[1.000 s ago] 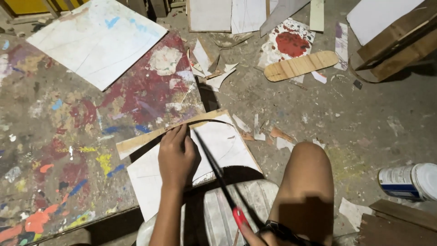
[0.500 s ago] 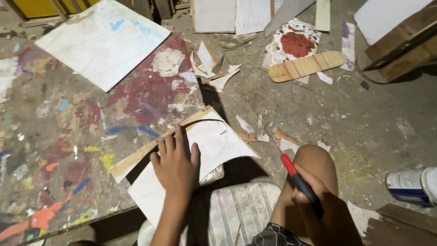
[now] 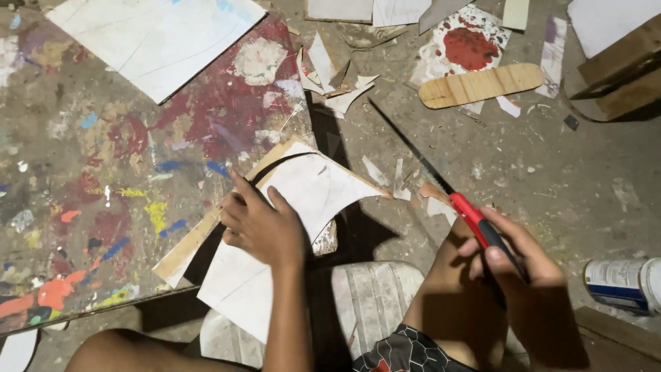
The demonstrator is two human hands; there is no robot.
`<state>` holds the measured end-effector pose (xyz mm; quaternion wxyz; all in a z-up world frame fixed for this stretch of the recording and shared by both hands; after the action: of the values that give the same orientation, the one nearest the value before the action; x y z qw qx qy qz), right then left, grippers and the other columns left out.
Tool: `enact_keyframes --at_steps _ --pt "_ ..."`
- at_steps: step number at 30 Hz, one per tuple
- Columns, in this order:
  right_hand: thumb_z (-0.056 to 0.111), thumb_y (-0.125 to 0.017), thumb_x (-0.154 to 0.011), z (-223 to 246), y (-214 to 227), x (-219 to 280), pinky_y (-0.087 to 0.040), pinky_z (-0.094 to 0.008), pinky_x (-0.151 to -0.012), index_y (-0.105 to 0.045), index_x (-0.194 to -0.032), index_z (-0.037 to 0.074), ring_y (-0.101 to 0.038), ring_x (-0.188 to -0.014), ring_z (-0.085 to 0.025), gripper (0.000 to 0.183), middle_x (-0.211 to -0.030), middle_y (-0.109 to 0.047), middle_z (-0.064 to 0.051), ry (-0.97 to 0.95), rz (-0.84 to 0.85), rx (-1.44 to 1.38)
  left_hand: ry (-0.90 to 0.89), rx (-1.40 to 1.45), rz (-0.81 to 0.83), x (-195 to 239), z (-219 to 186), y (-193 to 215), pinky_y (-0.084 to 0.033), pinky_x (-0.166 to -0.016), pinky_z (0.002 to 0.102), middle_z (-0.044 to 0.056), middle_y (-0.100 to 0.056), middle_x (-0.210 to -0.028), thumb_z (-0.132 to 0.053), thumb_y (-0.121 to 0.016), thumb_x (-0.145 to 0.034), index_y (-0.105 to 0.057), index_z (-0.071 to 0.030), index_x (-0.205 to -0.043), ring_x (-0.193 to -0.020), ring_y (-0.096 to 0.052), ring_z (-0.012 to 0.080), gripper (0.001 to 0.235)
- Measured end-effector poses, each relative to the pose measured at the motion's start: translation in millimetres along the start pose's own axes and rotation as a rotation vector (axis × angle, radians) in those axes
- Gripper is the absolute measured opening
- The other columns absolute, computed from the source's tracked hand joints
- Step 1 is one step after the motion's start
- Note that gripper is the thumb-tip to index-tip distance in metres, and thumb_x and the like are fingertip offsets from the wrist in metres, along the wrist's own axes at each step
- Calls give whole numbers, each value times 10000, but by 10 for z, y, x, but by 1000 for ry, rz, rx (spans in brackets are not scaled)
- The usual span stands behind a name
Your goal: Cutting a curved shape out of a thin wooden board using a utility knife
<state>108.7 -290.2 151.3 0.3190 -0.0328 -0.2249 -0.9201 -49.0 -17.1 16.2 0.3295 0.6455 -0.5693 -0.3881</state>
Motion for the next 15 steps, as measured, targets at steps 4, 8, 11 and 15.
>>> enact_keyframes --at_steps 4,8,11,15 --pt "266 -503 -945 -40 -123 -58 -588 -320 -775 -494 -1536 57 -740 -840 -207 627 -1058 -791 -119 110 75 166 95 254 -11 155 -179 160 -198 -1075 641 197 -332 -1483 -231 -625 -901 -368 -207 -1609 -1339 -321 457 754" --pt "351 -494 -946 -132 -127 -55 -548 -315 -765 -512 -1540 57 -682 -733 -174 663 -966 -805 -50 87 80 224 -323 371 270 156 -46 293 -225 -1124 648 195 -385 -1492 -474 -595 -893 -545 -177 -1455 -1399 -346 404 638" --pt "419 -463 -943 -135 -73 -86 -519 -324 -782 -657 -1395 99 -710 -756 -193 586 -877 -787 -58 -68 66 272 -705 123 381 194 259 374 -127 -1174 676 132 -271 -1650 -781 -529 -832 -408 -300 -1577 -1526 -186 409 895" --pt "435 -453 -923 -213 -121 -127 -546 -335 -742 -598 -1489 175 -732 -734 -192 639 -946 -831 2 -103 115 325 -918 -119 279 168 483 366 -59 -1169 726 69 -316 -1673 -893 -384 -855 -437 -448 -1550 -1510 -215 490 827"
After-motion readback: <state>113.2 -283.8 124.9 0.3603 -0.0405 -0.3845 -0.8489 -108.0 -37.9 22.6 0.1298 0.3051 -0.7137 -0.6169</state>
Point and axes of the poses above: each hand's wrist, its own x-axis away from the middle knuckle, its own y-axis out of the back of the hand, z = x × y, the point moved 3 cm from there along -x, towards the middle knuckle
